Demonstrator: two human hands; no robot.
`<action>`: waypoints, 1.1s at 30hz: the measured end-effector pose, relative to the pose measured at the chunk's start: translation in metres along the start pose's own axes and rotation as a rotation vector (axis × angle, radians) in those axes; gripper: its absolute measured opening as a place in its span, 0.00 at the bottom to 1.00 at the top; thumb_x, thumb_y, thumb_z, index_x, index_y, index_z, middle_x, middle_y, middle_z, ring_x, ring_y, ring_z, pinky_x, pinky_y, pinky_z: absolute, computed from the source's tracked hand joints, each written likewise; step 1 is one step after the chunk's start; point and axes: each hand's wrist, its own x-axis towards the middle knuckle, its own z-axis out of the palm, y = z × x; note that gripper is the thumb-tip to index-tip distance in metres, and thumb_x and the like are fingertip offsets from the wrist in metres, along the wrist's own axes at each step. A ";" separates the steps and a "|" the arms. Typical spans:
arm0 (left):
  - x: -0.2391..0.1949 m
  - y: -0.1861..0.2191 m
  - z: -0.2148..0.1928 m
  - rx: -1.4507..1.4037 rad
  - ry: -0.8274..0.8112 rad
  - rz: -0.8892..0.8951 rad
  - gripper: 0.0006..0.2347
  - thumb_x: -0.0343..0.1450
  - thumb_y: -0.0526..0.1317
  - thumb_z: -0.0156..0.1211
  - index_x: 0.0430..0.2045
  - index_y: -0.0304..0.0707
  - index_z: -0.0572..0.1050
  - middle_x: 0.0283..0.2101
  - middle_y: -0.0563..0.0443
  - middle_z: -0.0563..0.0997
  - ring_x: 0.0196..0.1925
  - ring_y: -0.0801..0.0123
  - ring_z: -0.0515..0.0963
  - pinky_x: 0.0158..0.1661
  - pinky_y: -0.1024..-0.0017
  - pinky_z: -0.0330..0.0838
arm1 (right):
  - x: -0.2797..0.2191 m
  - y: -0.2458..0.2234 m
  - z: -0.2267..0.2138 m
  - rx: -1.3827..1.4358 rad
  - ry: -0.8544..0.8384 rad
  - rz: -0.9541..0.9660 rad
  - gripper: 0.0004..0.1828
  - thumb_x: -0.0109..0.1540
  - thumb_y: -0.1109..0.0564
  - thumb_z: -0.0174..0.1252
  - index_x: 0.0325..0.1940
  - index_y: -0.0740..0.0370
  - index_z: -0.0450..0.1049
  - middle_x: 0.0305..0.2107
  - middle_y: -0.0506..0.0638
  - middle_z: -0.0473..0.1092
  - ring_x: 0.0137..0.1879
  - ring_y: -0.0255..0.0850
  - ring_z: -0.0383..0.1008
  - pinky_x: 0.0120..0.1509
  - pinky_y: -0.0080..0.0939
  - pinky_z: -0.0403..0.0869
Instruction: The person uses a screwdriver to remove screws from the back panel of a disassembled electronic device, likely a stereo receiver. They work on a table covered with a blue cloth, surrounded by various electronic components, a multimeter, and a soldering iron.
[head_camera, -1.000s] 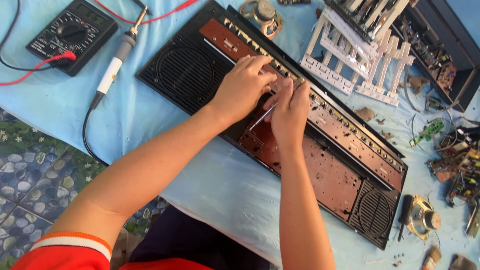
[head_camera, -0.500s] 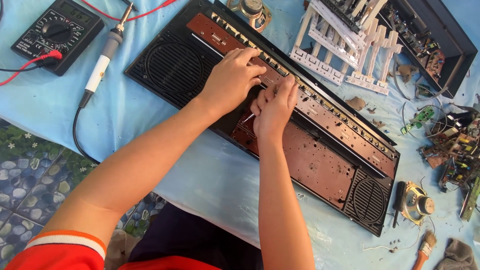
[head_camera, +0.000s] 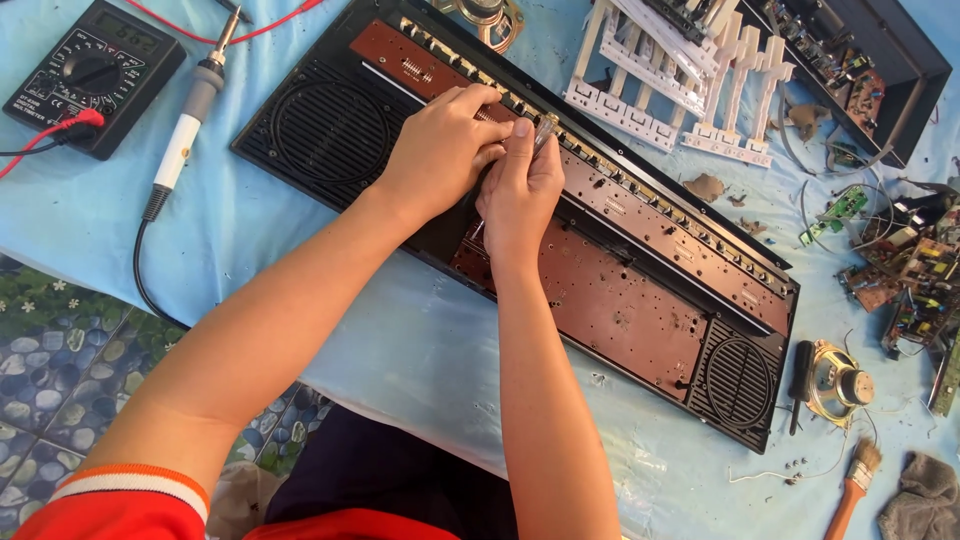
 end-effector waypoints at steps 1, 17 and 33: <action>0.000 -0.001 0.002 0.001 0.001 -0.003 0.10 0.72 0.32 0.59 0.43 0.43 0.85 0.55 0.40 0.78 0.53 0.48 0.77 0.41 0.51 0.77 | 0.002 0.004 0.000 0.000 -0.003 0.002 0.17 0.69 0.44 0.48 0.31 0.53 0.58 0.11 0.42 0.54 0.14 0.30 0.50 0.14 0.33 0.50; -0.001 -0.006 0.008 0.039 -0.025 -0.010 0.11 0.70 0.37 0.68 0.46 0.39 0.84 0.57 0.41 0.77 0.53 0.49 0.76 0.52 0.54 0.74 | -0.060 -0.072 -0.043 -0.804 -0.165 -0.388 0.13 0.70 0.52 0.55 0.34 0.62 0.72 0.24 0.48 0.71 0.32 0.36 0.72 0.39 0.34 0.72; -0.004 -0.003 0.009 0.035 -0.021 -0.026 0.10 0.72 0.36 0.65 0.47 0.39 0.83 0.58 0.41 0.76 0.54 0.50 0.75 0.51 0.57 0.75 | -0.127 -0.018 -0.072 -0.842 -0.208 -0.820 0.06 0.63 0.65 0.64 0.43 0.70 0.78 0.44 0.61 0.79 0.47 0.45 0.84 0.51 0.35 0.85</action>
